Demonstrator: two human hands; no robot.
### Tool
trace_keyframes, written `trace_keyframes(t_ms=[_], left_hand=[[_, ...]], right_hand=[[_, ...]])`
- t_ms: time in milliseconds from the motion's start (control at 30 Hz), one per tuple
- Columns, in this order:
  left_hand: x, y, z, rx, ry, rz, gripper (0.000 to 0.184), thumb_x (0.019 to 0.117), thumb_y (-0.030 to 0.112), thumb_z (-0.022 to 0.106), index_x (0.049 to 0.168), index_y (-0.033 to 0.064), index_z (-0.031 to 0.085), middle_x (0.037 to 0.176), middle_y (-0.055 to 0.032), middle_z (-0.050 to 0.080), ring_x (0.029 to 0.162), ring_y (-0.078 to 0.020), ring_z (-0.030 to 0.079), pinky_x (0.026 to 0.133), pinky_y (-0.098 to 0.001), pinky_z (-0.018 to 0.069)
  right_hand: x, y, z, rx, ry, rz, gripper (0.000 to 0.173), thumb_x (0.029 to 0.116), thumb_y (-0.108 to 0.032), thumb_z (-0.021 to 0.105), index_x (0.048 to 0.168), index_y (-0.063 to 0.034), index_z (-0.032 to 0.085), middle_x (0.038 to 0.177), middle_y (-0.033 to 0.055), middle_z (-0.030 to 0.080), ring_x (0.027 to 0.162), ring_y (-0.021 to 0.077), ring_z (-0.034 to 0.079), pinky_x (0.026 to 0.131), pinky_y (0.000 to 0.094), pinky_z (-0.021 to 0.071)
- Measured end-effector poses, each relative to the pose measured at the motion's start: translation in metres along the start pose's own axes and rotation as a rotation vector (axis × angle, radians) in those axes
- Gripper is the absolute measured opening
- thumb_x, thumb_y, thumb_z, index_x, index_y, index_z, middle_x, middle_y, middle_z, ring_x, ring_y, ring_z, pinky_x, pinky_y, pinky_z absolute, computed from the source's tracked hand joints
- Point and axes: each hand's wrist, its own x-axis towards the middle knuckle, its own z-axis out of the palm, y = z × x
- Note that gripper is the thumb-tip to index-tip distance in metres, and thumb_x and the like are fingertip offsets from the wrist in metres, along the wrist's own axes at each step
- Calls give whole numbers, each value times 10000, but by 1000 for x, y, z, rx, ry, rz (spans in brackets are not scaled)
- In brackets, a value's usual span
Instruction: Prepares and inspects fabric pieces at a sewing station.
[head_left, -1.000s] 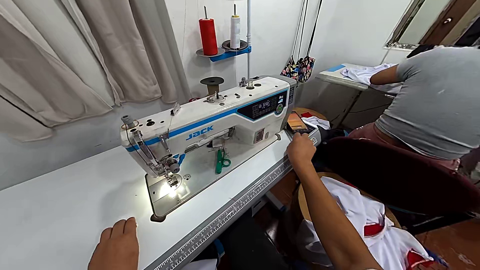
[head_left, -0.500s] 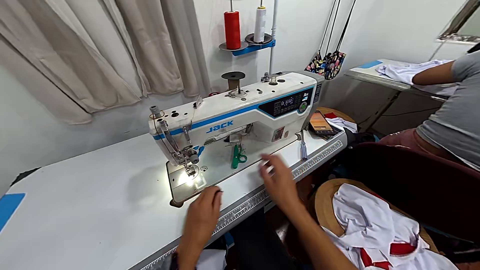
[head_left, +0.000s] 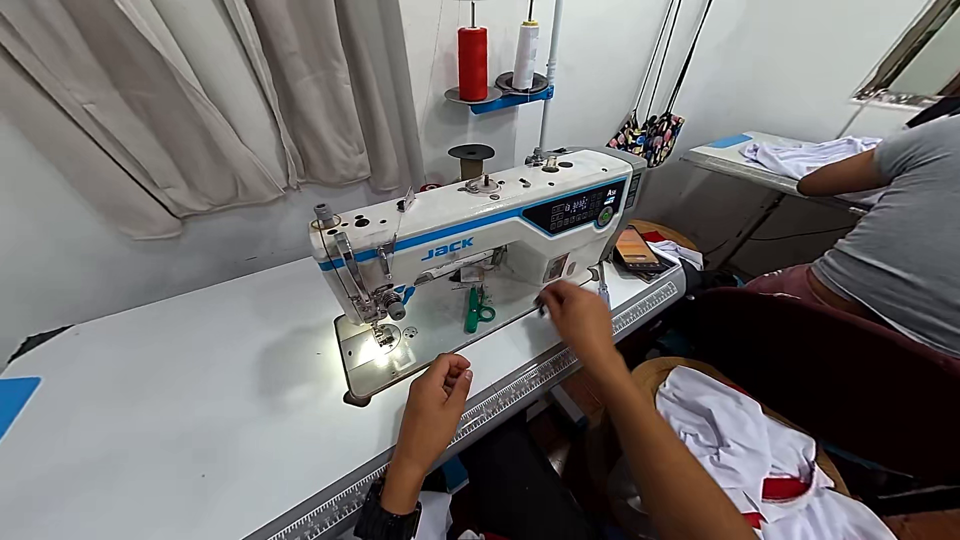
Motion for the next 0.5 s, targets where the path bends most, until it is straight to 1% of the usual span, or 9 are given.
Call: trace_keyframes(t_ms=[33,67,133,233,300,333,367,433,500], left_hand=[[0,0,1,14,1,10,210,1022,222,559,1084,80,701,884,10,709,750,-70,673,688,-233,575],[0,0,1,23,0,23,210,1024,222,553,1061,86,709,869,14,707,741,-64,668,681,-228,569],[0,-1,2,33,-5,37,218,1030,226,541,1041,93,713,856,17,702,735,-63,662,679,-228,564],[0,-1,2,44,-10,40,229,1036,238,535,1040,100,717,842,23,693,732,-54,650,677,-218,552],[-1,1,2,55,-8,34,231,1037,248,538,1033,108,722,830,28,684,724,-46,638,672,-213,540],[-1,2,1,62,-10,29,234,1039,251,538,1032,109,724,829,27,683,724,-47,636,676,-218,540],[-1,2,1,72,-13,23,235,1041,251,539,1029,108,725,829,25,681,724,-50,634,678,-224,540],[-2,2,3,106,-13,22,235,1040,251,539,1021,112,727,811,30,669,702,-50,618,660,-226,531],[-3,-1,5,131,-2,46,227,1035,250,544,1009,117,725,791,33,654,671,-49,600,632,-225,521]], right_hand=[[17,10,-7,-93,26,74,266,1029,-264,586,1064,-51,741,971,215,719,883,443,697,719,680,531],[32,22,-11,-166,49,148,283,1026,-267,582,1059,-29,733,1006,247,707,926,479,685,731,704,516],[56,46,-13,-276,67,257,291,1011,-258,586,1018,-5,730,1013,276,699,960,498,676,736,710,506],[67,66,-10,-345,36,293,247,983,-201,621,979,22,728,1027,295,691,998,515,660,758,711,503],[58,52,-7,-324,47,229,217,972,-149,634,1005,45,725,1055,317,675,1027,536,640,783,714,500],[48,36,-5,-268,40,162,216,972,-126,629,1042,58,719,1068,327,667,1029,542,633,792,719,500],[37,18,0,-202,0,82,226,977,-129,625,1087,45,717,1078,315,668,1023,529,641,799,713,513],[17,-17,21,-61,-158,-73,310,1001,-257,631,1209,-40,707,1135,239,686,1031,447,672,835,665,541],[2,-44,54,14,-251,-207,449,971,-445,657,1298,-141,694,1200,176,671,1069,390,660,829,610,559]])
